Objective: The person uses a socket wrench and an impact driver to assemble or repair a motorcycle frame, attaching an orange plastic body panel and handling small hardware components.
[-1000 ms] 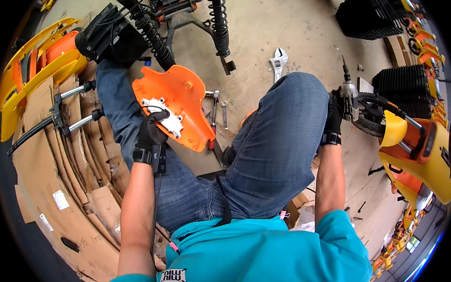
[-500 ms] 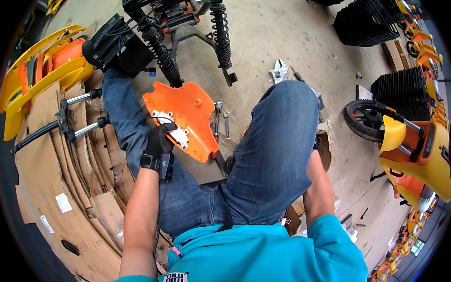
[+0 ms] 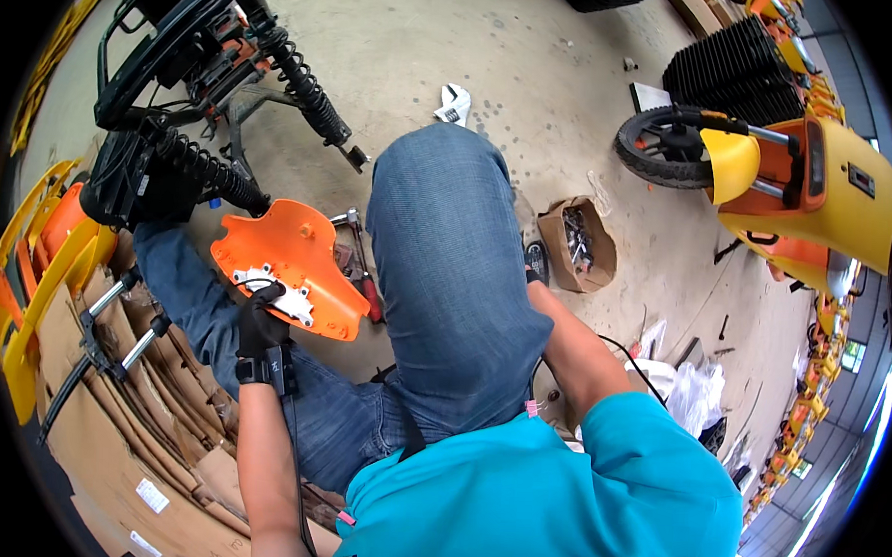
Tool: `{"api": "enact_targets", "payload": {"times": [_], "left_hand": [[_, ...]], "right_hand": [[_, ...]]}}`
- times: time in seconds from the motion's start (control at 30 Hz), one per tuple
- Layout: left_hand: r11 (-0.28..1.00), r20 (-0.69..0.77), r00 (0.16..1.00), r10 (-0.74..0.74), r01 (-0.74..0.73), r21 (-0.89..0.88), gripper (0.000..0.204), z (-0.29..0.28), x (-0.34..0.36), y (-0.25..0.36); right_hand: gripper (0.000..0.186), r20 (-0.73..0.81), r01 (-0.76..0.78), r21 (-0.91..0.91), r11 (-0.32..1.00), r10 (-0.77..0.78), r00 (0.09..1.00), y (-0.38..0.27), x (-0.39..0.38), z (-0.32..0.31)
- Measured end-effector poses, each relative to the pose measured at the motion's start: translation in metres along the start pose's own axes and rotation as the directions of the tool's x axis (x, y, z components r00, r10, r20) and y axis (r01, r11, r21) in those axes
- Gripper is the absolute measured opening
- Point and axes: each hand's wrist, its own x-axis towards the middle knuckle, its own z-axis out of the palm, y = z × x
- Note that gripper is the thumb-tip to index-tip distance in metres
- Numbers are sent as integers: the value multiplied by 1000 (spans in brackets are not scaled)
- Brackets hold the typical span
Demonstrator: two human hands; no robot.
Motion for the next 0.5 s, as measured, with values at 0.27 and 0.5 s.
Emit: {"api": "enact_targets", "payload": {"times": [0.27, 0.5], "left_hand": [[1000, 78, 997, -10, 9, 3, 8, -1, 4, 3], [995, 25, 995, 100, -100, 15, 25, 9, -5, -2]], "right_hand": [[26, -1, 16, -30, 999, -16, 1000, 2, -2, 5], [26, 12, 20, -58, 998, -19, 1000, 11, 9, -12]]}}
